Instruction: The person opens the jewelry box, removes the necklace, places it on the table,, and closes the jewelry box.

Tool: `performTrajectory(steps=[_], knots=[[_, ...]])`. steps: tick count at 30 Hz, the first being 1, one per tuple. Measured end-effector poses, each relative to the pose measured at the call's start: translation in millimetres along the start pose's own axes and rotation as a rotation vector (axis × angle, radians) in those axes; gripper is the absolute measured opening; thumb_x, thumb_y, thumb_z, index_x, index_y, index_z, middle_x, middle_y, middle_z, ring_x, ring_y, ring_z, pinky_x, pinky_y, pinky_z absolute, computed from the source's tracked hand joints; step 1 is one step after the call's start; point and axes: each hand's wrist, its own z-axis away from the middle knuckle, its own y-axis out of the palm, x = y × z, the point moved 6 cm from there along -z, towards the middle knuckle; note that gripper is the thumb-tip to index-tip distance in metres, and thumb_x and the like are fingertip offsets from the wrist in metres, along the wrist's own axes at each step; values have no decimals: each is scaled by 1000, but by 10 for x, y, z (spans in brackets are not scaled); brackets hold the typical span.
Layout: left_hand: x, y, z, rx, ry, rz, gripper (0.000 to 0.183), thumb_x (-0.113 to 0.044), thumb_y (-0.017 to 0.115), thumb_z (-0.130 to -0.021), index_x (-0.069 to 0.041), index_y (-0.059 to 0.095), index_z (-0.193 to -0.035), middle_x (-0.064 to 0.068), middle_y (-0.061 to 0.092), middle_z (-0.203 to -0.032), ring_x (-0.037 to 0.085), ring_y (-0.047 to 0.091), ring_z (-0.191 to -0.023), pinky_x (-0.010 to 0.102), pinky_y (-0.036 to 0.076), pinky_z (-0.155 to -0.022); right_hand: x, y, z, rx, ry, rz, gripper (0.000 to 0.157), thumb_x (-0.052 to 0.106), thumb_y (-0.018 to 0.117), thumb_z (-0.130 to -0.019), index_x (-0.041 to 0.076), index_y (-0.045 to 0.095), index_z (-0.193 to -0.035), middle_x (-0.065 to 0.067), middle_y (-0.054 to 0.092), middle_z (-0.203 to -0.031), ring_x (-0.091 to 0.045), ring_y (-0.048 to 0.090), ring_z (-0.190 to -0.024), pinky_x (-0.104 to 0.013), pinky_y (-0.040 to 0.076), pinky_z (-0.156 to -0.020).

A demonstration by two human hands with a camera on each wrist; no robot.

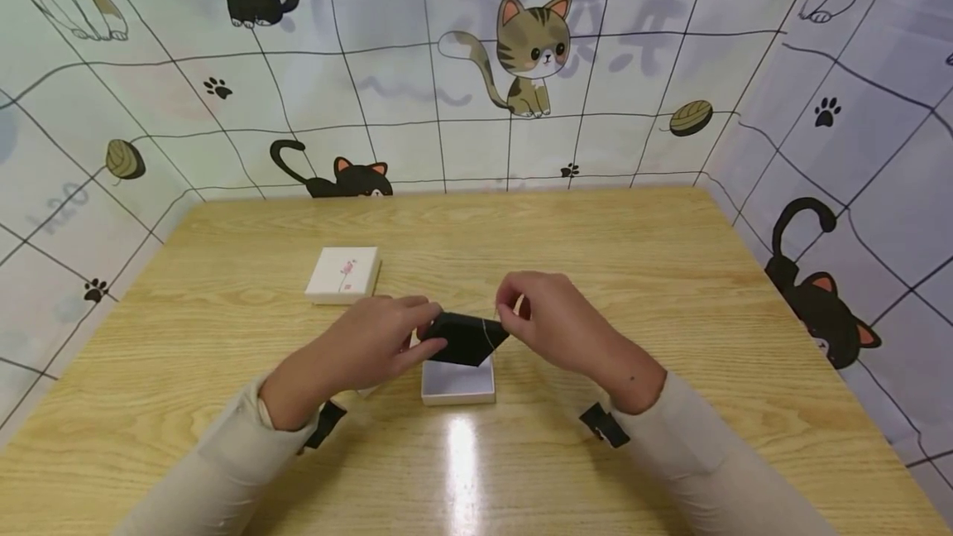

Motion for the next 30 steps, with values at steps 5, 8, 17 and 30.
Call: performTrajectory(steps=[5, 8, 17, 30], knots=[[2, 11, -6, 4, -1, 8, 21, -35, 68, -95, -14, 63, -94, -3, 61, -78, 5, 47, -55, 20, 37, -52, -25, -26, 9, -37, 6, -112, 5, 9, 64, -94, 10, 67, -90, 3, 65, -76, -10, 57, -65, -24, 47, -58], [0, 15, -5, 3, 1, 10, 22, -35, 68, -95, -15, 62, -91, -2, 61, -77, 5, 46, -55, 20, 37, -52, -46, -32, 14, -34, 25, -156, 3, 11, 65, -94, 9, 67, -92, 2, 65, -79, -11, 58, -68, -24, 48, -59], [-4, 14, -3, -6, 2, 13, 21, -35, 68, -95, -15, 61, -89, -2, 62, -77, 5, 47, -55, 21, 37, -52, -65, -17, 12, -25, 22, -176, 9, 2, 66, -90, 10, 63, -90, 1, 63, -78, -13, 59, -71, -24, 50, -63], [0, 20, -8, 9, -9, 13, 21, -36, 67, -95, -15, 62, -91, -3, 62, -77, 5, 48, -56, 21, 38, -53, -63, -3, 5, -44, 9, -103, 11, 4, 69, -91, 11, 61, -88, 3, 59, -70, -10, 54, -63, -23, 47, -58]])
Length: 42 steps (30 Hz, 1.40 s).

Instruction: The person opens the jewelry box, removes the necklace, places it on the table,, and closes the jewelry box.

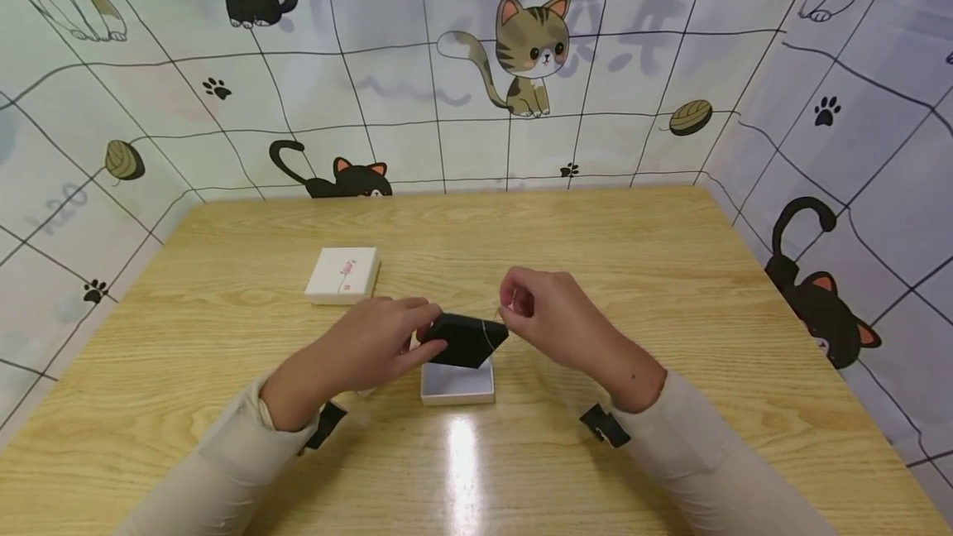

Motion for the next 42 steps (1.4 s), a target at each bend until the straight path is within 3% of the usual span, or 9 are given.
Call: performTrajectory(steps=[11, 22, 30, 36, 39, 42], knots=[[2, 8, -2, 6, -7, -14, 22, -36, 68, -95, -15, 62, -91, -4, 63, -79, 5, 49, -57, 22, 40, -54, 26, -31, 6, -46, -7, 92, 16, 11, 72, -91, 12, 58, -83, 4, 49, -64, -9, 44, -57, -23, 39, -53], [-4, 15, -7, 10, -1, -9, 22, -36, 68, -95, -15, 63, -92, -4, 63, -79, 4, 50, -57, 21, 41, -54, 25, -47, 31, -63, -16, 83, 26, 19, 70, -94, 15, 52, -76, 5, 44, -60, -8, 39, -52, -23, 34, -50], [6, 10, -8, 18, -19, 12, 22, -36, 68, -95, -15, 63, -93, -4, 64, -80, 5, 50, -57, 21, 41, -55, 32, -80, 44, -53, -2, 63, 25, 21, 72, -93, 16, 54, -77, 5, 47, -61, -10, 43, -54, -23, 37, -50], [46, 37, -15, 46, -48, 98, 22, -34, 68, -95, -15, 60, -89, -8, 65, -77, 3, 46, -51, 21, 40, -51, 29, -114, 64, -38, 24, 27, 22, 21, 75, -91, 18, 58, -78, 6, 52, -60, -10, 48, -53, -25, 40, -50], [73, 49, -16, 63, -69, 156, 21, -33, 69, -94, -15, 61, -100, -9, 67, -79, 2, 48, -52, 20, 40, -51, 26, -120, 74, -28, 44, 1, 22, 21, 75, -91, 17, 58, -78, 5, 52, -60, -10, 48, -53, -25, 41, -49], [93, 55, -14, 74, -87, 199, 33, -32, 70, -93, -15, 58, -119, -8, 68, -84, 1, 50, -54, 20, 42, -52, 21, -121, 81, -15, 70, -23, 22, 22, 74, -91, 17, 58, -78, 4, 52, -60, -11, 48, -53, -26, 41, -49]])
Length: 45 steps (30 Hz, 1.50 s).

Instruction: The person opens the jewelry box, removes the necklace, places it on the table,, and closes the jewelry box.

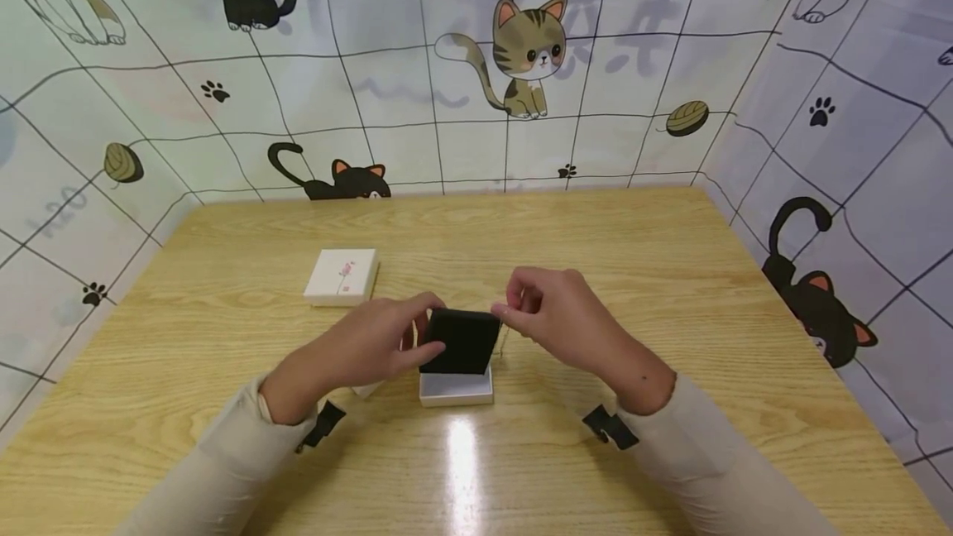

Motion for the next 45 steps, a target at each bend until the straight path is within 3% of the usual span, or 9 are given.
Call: performTrajectory(steps=[3, 10, 20, 25, 28, 32, 35, 41, 45], knots=[[18, 1, 3, 0, -8, 14, 44, -32, 70, -94, -16, 53, -130, -8, 68, -85, 0, 52, -56, 21, 44, -54, 1, -14, 9, 6, 22, -21, 23, 24, 74, -91, 16, 58, -77, 3, 53, -59, -12, 49, -53, -26, 42, -49], [67, -22, 8, -40, -19, -15, 43, -31, 68, -95, -15, 51, -131, -9, 67, -85, 1, 49, -55, 20, 43, -55, 20, -68, 36, -23, 29, -27, 23, 24, 75, -91, 16, 58, -77, 3, 53, -58, -11, 50, -52, -26, 41, -48], [154, 45, -31, 20, -107, -58, 37, -34, 67, -95, -17, 53, -125, -8, 67, -83, 5, 49, -53, 23, 42, -52, 29, -220, 137, -103, 22, -8, 21, 22, 74, -91, 15, 59, -78, 4, 54, -55, -11, 50, -49, -26, 40, -47], [194, 36, -27, 13, -156, -64, 41, -38, 64, -97, -18, 53, -131, -6, 67, -90, 6, 51, -57, 25, 42, -54, 37, -285, 175, -110, 27, 2, 22, 22, 75, -91, 16, 59, -77, 4, 55, -56, -11, 51, -50, -26, 41, -47], [186, -68, -8, -32, -187, -104, 39, -39, 63, -97, -18, 56, -130, -1, 69, -99, 6, 52, -58, 26, 41, -51, 44, -290, 181, -106, 19, 3, 22, 21, 76, -90, 16, 59, -76, 4, 53, -57, -11, 50, -51, -26, 41, -47], [-1, -316, -71, -130, -179, -158, 33, -40, 63, -97, -18, 61, -122, 1, 69, -102, 8, 53, -58, 26, 40, -48, 49, -282, 190, -104, 8, 11, 23, 21, 76, -90, 16, 58, -75, 5, 51, -57, -10, 48, -50, -25, 41, -47], [-260, -400, -198, -143, -114, -155, 29, -40, 62, -97, -18, 65, -116, -3, 67, -93, 8, 54, -61, 25, 41, -50, 53, -291, 208, -103, 4, 19, 23, 21, 76, -90, 17, 58, -75, 5, 51, -57, -9, 47, -50, -25, 40, -48], [-686, -257, -392, -62, 10, -64, 29, -42, 62, -97, -17, 71, -110, -13, 59, -71, 3, 52, -59, 23, 43, -54, 99, -325, 244, -97, -26, 21, 23, 18, 75, -90, 16, 58, -75, 5, 52, -58, -8, 47, -49, -25, 40, -47], [-757, -174, -400, -46, -6, 36, 28, -41, 64, -97, -18, 73, -109, -14, 62, -69, 2, 51, -52, 22, 42, -50, 153, -297, 231, -93, -43, -1, 22, 15, 74, -90, 16, 59, -75, 5, 52, -59, -8, 46, -49, -25, 40, -46]])
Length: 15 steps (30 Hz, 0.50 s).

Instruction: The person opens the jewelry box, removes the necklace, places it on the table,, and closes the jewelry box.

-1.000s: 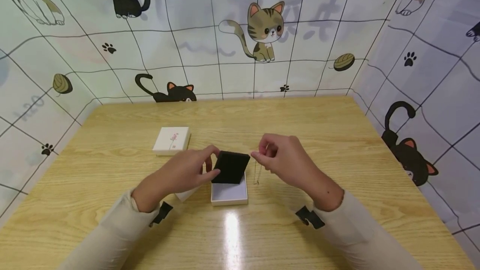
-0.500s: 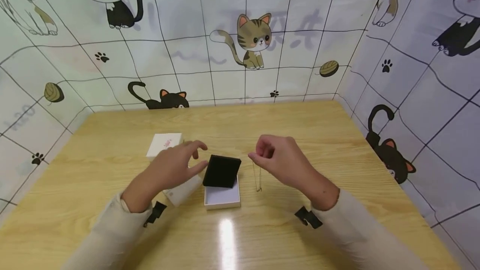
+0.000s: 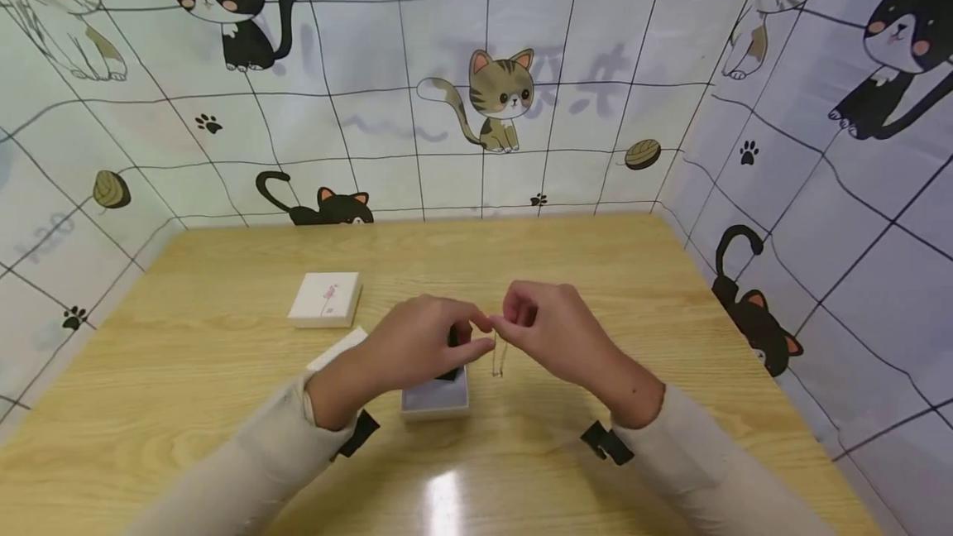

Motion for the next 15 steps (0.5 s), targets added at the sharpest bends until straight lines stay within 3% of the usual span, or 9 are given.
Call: performTrajectory(steps=[5, 11, 15], knots=[[1, 42, -21, -56, -59, 19, 21, -40, 69, -93, -21, 76, -98, -12, 64, -71, 3, 50, -51, 22, 41, -48, -41, 67, 6, 13, 34, -60, 19, 16, 72, -92, 16, 60, -78, 3, 55, -61, -10, 50, -49, -26, 43, -47], [-107, 100, -160, -89, -21, 50, 23, -44, 68, -93, -23, 76, -92, -13, 65, -72, 1, 51, -53, 22, 42, -46, -139, -49, 95, -45, 63, -40, 19, 14, 73, -92, 14, 60, -78, 1, 54, -62, -11, 48, -50, -26, 42, -48], [-142, 169, -219, -90, -43, 94, 18, -40, 69, -93, -23, 76, -88, -15, 66, -72, 0, 47, -50, 20, 38, -46, -219, -85, 134, -11, 88, -45, 18, 17, 70, -94, 16, 61, -79, 2, 54, -63, -9, 45, -51, -25, 40, -49]])
